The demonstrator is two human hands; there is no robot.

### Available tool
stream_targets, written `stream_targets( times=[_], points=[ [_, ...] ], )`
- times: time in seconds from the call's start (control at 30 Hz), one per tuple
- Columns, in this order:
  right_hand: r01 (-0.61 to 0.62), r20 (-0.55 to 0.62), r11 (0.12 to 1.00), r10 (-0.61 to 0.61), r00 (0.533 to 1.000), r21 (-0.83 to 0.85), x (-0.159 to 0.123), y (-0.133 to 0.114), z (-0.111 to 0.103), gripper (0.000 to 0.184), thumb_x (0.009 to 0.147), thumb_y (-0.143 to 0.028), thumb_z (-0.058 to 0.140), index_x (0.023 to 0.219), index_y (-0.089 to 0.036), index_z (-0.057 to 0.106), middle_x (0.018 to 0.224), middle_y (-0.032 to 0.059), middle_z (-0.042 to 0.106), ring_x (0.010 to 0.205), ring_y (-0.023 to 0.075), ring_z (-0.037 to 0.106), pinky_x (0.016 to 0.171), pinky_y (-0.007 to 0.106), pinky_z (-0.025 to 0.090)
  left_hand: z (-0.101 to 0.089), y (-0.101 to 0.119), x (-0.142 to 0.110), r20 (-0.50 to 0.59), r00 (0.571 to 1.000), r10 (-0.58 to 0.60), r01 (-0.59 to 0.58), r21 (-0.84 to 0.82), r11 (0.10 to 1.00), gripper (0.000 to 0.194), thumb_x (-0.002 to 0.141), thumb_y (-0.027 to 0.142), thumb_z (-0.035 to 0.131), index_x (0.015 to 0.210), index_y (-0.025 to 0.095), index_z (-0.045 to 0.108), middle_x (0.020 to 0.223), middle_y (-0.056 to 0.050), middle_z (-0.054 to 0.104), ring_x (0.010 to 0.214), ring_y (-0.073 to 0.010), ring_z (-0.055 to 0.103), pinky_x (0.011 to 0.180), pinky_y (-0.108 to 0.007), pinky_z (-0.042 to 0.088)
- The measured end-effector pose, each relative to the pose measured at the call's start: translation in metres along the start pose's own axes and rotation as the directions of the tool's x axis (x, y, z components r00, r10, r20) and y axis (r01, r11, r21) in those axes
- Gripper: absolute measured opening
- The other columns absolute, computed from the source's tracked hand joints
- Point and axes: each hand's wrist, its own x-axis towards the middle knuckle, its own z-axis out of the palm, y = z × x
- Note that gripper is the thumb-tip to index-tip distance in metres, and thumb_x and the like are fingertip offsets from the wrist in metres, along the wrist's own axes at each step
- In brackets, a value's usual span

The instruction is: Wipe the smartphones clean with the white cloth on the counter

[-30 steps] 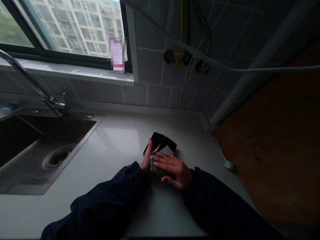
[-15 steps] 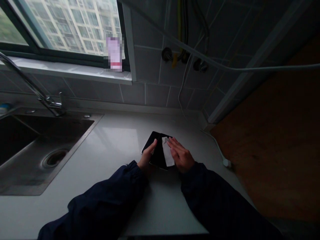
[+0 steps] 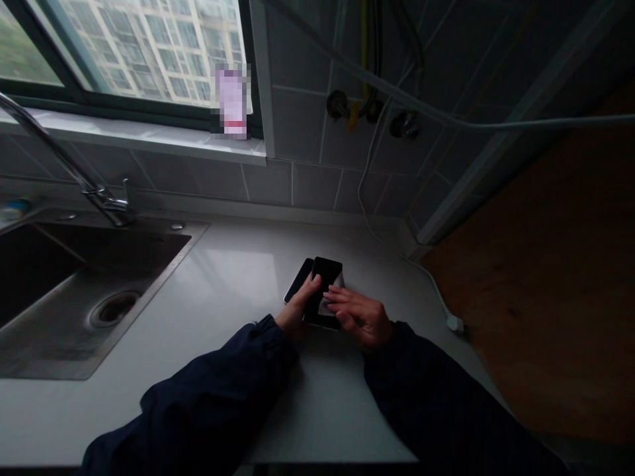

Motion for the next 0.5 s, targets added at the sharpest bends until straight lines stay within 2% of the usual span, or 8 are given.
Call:
stream_targets(
  times=[0.1, 0.17, 0.23, 0.3, 0.4, 0.5],
  points=[
    [0.046, 0.004, 0.999, -0.046, 0.999, -0.020, -0.001, -0.004, 0.002, 0.024, 0.098, -0.031, 0.057, 0.107, -0.022, 0.077, 0.118, 0.0096, 0.078, 0.121, 0.0270, 0.070, 0.110, 0.052, 0.052, 0.000, -0.001, 0.000, 0.008, 1.000, 0.026, -0.026, 0.002, 1.000, 0.047, 0.091, 0.036, 0.070, 0.133, 0.016, 0.065, 0.106, -0.011, 0.077, 0.087, -0.0231, 0.074, 0.082, -0.032, 0.056],
    [0.070, 0.032, 0.997, -0.070, 0.997, 0.019, -0.001, -0.010, 0.004, 0.023, 0.096, -0.030, 0.059, 0.109, -0.021, 0.076, 0.117, 0.0094, 0.079, 0.120, 0.0265, 0.071, 0.111, 0.051, 0.050, -0.002, -0.001, 0.002, 0.016, 1.000, -0.008, 0.008, -0.001, 1.000, 0.039, 0.091, 0.037, 0.070, 0.120, 0.012, 0.071, 0.094, -0.011, 0.077, 0.079, -0.0217, 0.073, 0.077, -0.030, 0.055],
    [0.083, 0.066, 0.993, -0.089, 0.994, 0.086, -0.001, -0.018, 0.005, 0.024, 0.095, -0.027, 0.060, 0.113, -0.020, 0.074, 0.119, 0.0105, 0.078, 0.121, 0.0256, 0.070, 0.110, 0.048, 0.052, -0.005, 0.000, 0.003, 0.040, 0.996, -0.076, 0.077, -0.018, 0.997, 0.041, 0.092, 0.045, 0.066, 0.109, 0.008, 0.074, 0.082, -0.011, 0.075, 0.072, -0.0215, 0.071, 0.070, -0.030, 0.054],
    [0.100, 0.073, 0.986, -0.110, 0.991, 0.137, 0.001, -0.026, 0.005, 0.027, 0.094, -0.024, 0.060, 0.117, -0.018, 0.073, 0.124, 0.0126, 0.076, 0.124, 0.0255, 0.068, 0.107, 0.045, 0.055, -0.006, 0.002, 0.004, 0.060, 0.993, -0.104, 0.106, -0.038, 0.994, 0.046, 0.092, 0.049, 0.063, 0.107, 0.007, 0.075, 0.072, -0.009, 0.072, 0.063, -0.0202, 0.068, 0.063, -0.028, 0.052],
    [0.129, -0.027, 0.985, -0.126, 0.992, 0.115, 0.005, -0.030, 0.005, 0.030, 0.093, -0.017, 0.057, 0.120, -0.015, 0.071, 0.128, 0.0157, 0.073, 0.126, 0.0271, 0.066, 0.103, 0.046, 0.058, -0.007, 0.004, 0.005, 0.033, 0.996, -0.085, 0.087, -0.065, 0.994, 0.043, 0.091, 0.046, 0.065, 0.111, 0.009, 0.075, 0.065, -0.005, 0.068, 0.055, -0.0163, 0.063, 0.056, -0.025, 0.048],
    [0.065, -0.181, 0.997, -0.072, 0.981, -0.048, 0.008, -0.023, 0.007, 0.026, 0.093, -0.012, 0.057, 0.112, -0.017, 0.075, 0.109, 0.0124, 0.079, 0.110, 0.0260, 0.071, 0.095, 0.046, 0.060, -0.006, 0.004, 0.004, 0.016, 0.996, -0.082, 0.083, -0.057, 0.995, 0.047, 0.091, 0.047, 0.064, 0.117, 0.009, 0.073, 0.073, -0.007, 0.072, 0.063, -0.0191, 0.068, 0.061, -0.026, 0.051]
  ],
)
